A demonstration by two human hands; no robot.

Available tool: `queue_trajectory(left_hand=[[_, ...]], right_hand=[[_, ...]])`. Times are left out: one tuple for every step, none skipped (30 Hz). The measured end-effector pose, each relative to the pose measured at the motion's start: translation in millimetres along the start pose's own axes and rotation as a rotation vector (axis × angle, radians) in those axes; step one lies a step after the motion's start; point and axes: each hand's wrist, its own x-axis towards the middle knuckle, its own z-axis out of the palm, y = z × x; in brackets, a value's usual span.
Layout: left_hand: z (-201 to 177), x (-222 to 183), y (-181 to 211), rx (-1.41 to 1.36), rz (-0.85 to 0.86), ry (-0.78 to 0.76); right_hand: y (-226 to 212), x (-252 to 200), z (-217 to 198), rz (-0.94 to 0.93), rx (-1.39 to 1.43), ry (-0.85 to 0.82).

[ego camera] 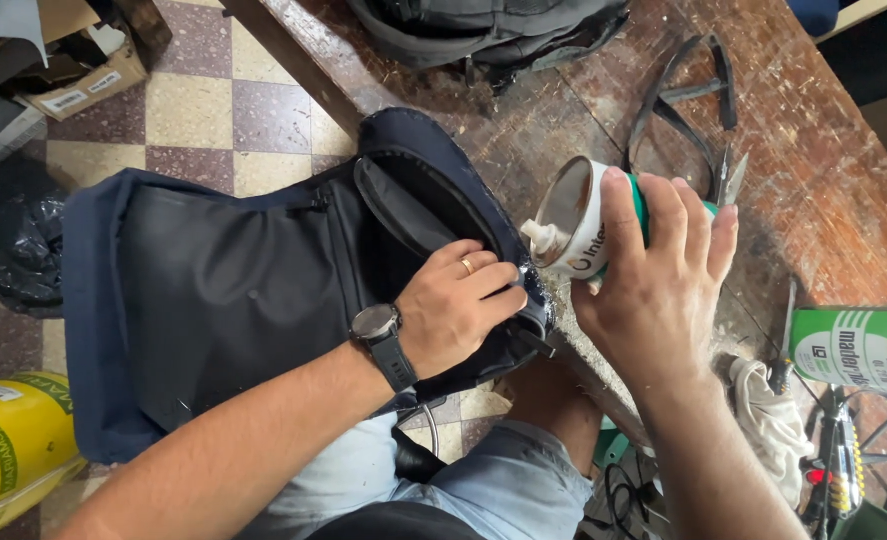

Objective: The person applies a liquid from a container to the seams of a backpack using a small applicator and then wipes the edges with a cloth.

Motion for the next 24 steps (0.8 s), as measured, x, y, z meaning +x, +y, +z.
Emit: queue_trajectory(left_hand=[[-0.6,0.7,0.0,-0.005,0.004,0.010],[-1.4,1.4,0.0,-0.011,0.008,0.020],[-1.2,0.8,-0.2,-0.008,0.007,0.021],[-1.1,0.2,-0.4,-0.011,0.007,0.015],[-0.6,0.0,-0.4,-0.015,0.008,0.009],[-1.3,0.6,0.3,-0.014,0.008,0.010],[-2.2,1.3,0.5,-0.012,0.009,0.011],[-3.2,2.0,0.9,-0.011,0.009,0.012],[-3.3,2.1,0.9,-0.009,0.010,0.013],[-3.2,2.2,1.0,-0.012,0.006,0.014],[-3.1,2.1,1.3,-0.015,0.002,0.015],[-3.4,2.4,1.7,-0.014,0.003,0.015],[-3.6,2.9,1.9,-0.019,-0.001,0.019],[-3.9,3.5,2.1,-0.024,-0.004,0.023],[-3.9,3.7,1.9,-0.023,-0.003,0.024],[-3.9,3.9,1.7,-0.029,0.003,0.030],[-4.1,4.0,1.3,-0.033,0.010,0.035],[-4.1,3.5,0.7,-0.030,0.010,0.036],[-3.8,3.0,0.7,-0.038,0.006,0.025],[-3.4,2.7,0.9,-0.046,0.002,0.014],[-1.0,0.7,0.2,-0.046,0.004,0.014],[1.5,-1.1,-0.2,-0.030,-0.004,0.016],[4.0,-2.9,-0.5,-0.017,-0.010,0.016],[2.4,-2.6,-0.5,-0.017,-0.006,0.015]], right_hand=[[-1.1,2.2,-0.2,-0.009,0.007,0.003],[-2.3,4.3,-0.6,-0.017,0.014,0.007],[-3.1,6.2,-0.4,-0.020,0.015,0.008],[-3.8,8.1,-0.3,-0.024,0.016,0.008],[-4.1,9.7,-0.4,-0.027,0.016,0.009],[-4.7,11.6,-0.8,-0.028,0.016,0.010],[-5.5,13.8,-1.0,-0.026,0.010,0.011],[-6.3,16.0,-1.3,-0.024,0.003,0.011],[-6.1,17.9,-0.7,-0.024,0.004,0.014],[-5.9,19.8,-0.2,-0.031,-0.001,0.020],[-5.7,21.3,0.4,-0.037,-0.006,0.025],[-6.1,23.4,0.2,-0.038,-0.006,0.026],[-6.4,25.8,0.0,-0.059,-0.024,0.046],[-6.6,28.1,-0.3,-0.080,-0.041,0.066],[-7.0,29.1,-0.3,-0.081,-0.041,0.067],[-7.4,30.0,-0.3,-0.067,-0.024,0.054],[-8.1,31.1,-0.1,-0.052,-0.006,0.042],[-7.9,32.5,-0.4,-0.054,-0.005,0.045],[-7.4,33.0,-1.1,-0.022,0.044,0.023],[-6.8,33.4,-1.9,0.011,0.092,0.002],[-3.1,32.2,1.6,0.012,0.092,0.004],[0.9,30.8,4.9,0.030,0.137,0.023],[4.9,28.7,8.2,0.051,0.182,0.042],[5.5,26.8,3.8,0.055,0.181,0.044]])
